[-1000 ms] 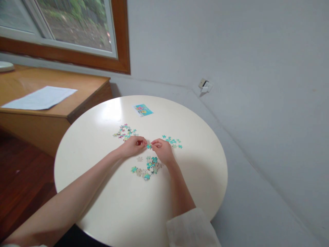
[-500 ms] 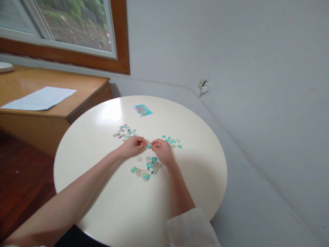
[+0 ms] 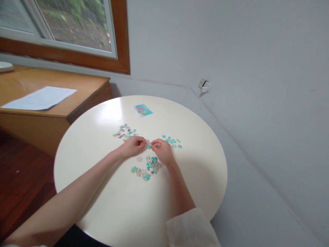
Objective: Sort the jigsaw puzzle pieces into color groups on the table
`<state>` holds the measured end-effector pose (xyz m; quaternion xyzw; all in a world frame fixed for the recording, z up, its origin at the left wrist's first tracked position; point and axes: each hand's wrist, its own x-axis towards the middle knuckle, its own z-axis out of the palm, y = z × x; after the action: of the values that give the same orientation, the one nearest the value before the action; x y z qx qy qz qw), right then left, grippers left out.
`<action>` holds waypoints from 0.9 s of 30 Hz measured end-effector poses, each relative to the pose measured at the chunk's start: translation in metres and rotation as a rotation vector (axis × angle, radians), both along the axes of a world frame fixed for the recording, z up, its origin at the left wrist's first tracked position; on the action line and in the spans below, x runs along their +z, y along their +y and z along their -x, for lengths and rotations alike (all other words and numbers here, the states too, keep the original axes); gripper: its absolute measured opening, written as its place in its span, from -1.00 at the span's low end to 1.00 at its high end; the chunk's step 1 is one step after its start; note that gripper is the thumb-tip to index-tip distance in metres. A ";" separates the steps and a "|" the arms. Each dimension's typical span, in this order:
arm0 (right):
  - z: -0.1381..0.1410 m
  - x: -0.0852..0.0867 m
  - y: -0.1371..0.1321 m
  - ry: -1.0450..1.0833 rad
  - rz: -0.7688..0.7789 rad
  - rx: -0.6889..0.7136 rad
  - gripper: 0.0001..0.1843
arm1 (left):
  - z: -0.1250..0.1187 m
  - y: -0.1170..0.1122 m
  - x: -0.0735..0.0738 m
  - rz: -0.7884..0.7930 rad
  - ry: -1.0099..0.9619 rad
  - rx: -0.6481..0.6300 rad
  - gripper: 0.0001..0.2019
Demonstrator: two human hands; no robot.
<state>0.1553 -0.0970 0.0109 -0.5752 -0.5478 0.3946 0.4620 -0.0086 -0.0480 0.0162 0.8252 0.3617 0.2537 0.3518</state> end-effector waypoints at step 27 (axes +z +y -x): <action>-0.001 -0.002 0.000 -0.040 -0.028 0.033 -0.89 | 0.000 0.000 0.000 0.000 0.015 -0.001 -0.82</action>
<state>0.1562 -0.0968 0.0091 -0.5674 -0.5717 0.3830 0.4523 -0.0085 -0.0482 0.0167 0.8274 0.3639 0.2474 0.3491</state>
